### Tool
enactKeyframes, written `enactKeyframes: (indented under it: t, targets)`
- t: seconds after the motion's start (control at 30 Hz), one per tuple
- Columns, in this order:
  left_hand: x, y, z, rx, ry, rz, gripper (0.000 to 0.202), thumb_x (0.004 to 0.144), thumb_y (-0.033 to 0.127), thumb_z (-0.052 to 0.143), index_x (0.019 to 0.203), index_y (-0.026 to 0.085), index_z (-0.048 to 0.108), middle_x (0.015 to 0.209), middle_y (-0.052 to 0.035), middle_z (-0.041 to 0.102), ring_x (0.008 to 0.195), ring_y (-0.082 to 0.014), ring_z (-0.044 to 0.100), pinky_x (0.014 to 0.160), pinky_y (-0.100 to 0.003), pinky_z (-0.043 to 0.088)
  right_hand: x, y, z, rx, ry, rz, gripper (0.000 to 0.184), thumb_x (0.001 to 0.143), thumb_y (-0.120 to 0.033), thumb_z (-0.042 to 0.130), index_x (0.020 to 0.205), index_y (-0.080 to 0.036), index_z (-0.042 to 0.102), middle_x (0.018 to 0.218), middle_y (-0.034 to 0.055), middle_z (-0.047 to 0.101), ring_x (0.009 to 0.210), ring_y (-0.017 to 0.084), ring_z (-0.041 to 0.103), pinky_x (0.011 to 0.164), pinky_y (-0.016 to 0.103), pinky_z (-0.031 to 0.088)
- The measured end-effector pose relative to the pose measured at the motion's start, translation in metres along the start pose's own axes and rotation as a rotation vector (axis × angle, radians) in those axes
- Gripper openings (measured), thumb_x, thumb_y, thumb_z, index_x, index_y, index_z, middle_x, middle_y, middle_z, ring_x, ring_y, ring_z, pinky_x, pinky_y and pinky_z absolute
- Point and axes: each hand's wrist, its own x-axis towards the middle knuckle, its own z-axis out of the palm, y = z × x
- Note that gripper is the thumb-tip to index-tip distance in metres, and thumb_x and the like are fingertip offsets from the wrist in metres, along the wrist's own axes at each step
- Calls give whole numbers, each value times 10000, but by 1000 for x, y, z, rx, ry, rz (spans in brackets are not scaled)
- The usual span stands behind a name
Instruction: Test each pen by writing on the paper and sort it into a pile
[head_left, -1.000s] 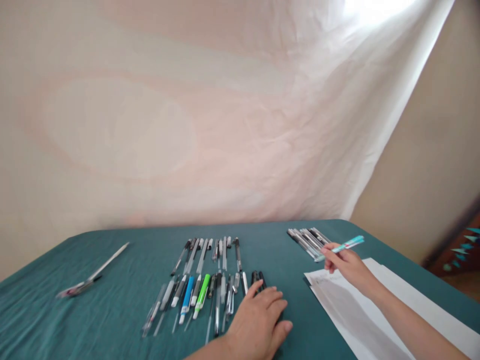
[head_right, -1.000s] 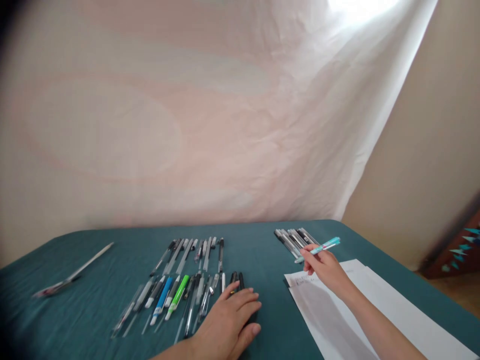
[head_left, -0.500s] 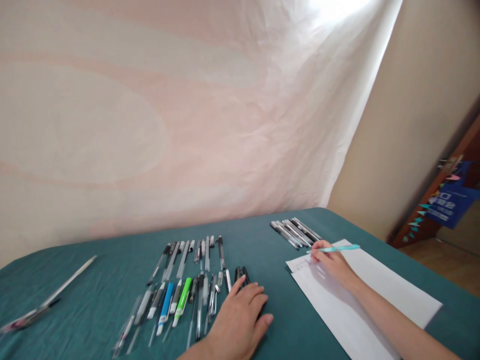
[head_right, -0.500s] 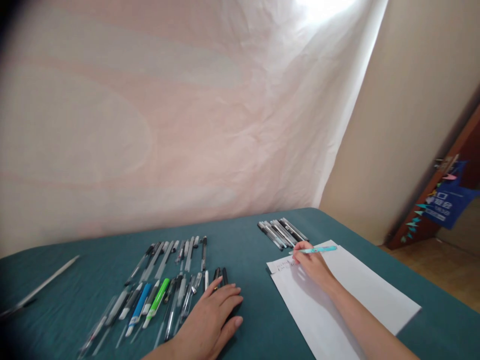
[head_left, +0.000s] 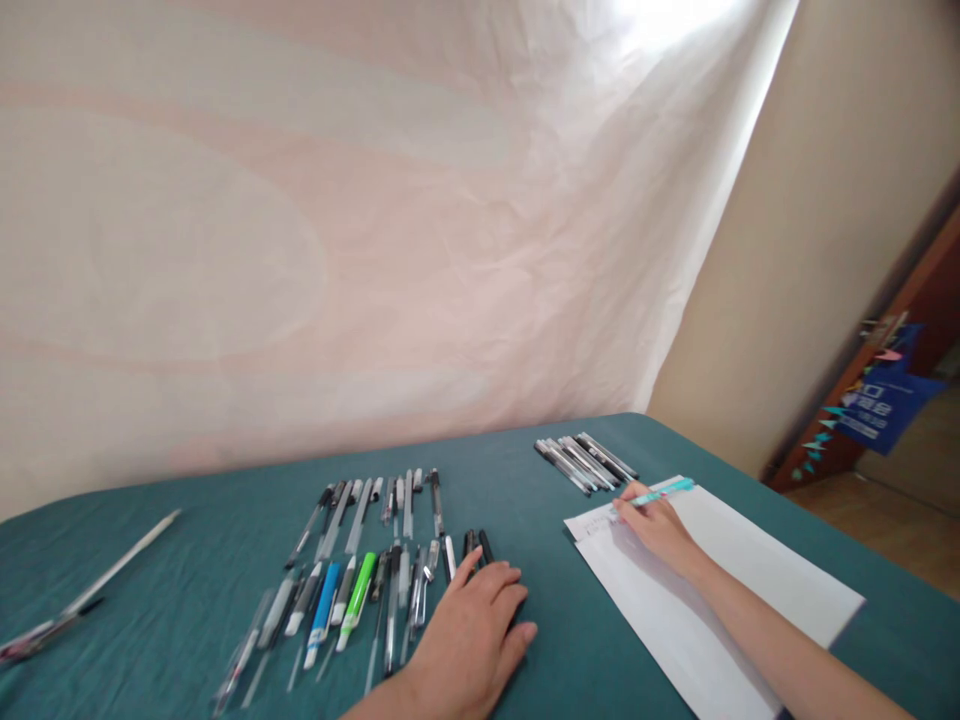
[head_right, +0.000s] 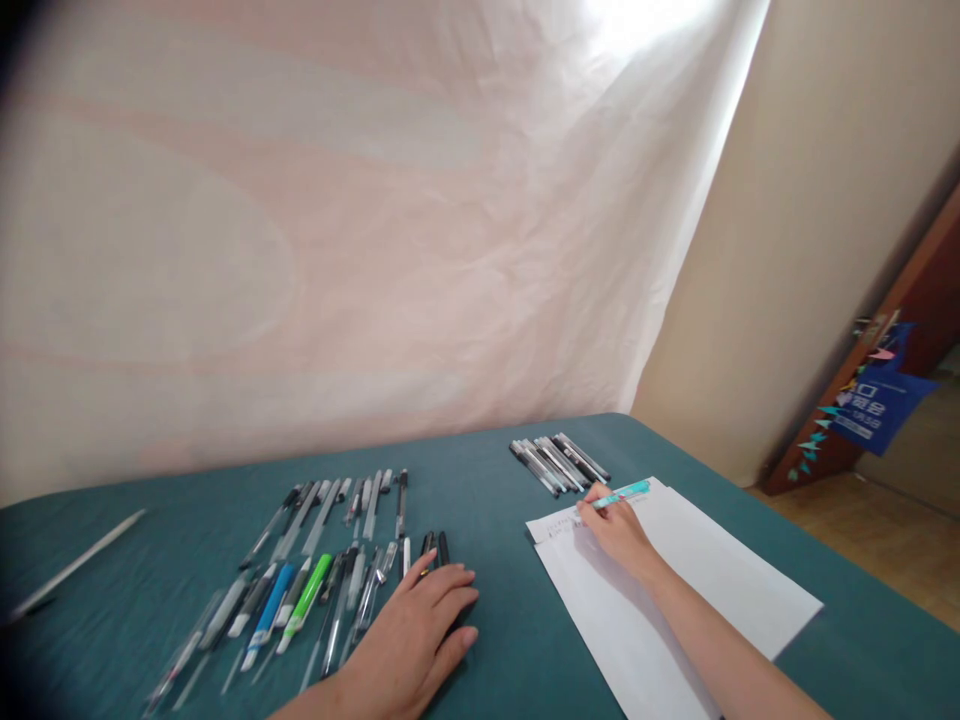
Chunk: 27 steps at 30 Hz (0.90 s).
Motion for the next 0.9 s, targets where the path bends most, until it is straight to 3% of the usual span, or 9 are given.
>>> enactKeyframes:
  t: [0.17, 0.9]
  targets:
    - [-1, -4, 6, 22, 51, 30, 287, 904, 325, 385, 1128, 234, 541, 1161, -36, 574, 1139, -194, 468, 1073, -466, 208, 2, 2, 3, -8, -9, -13, 207, 733, -377, 440, 615, -209, 468, 483, -57, 471, 497, 135, 457, 503, 239, 310]
    - [-1, -3, 3, -3, 10, 13, 299, 912, 329, 366, 1143, 237, 532, 1185, -39, 561, 1160, -193, 452, 1075, -471, 199, 1, 5, 2, -31, -40, -38, 194, 756, -369, 422, 652, -208, 454, 511, -50, 482, 487, 133, 443, 493, 238, 307]
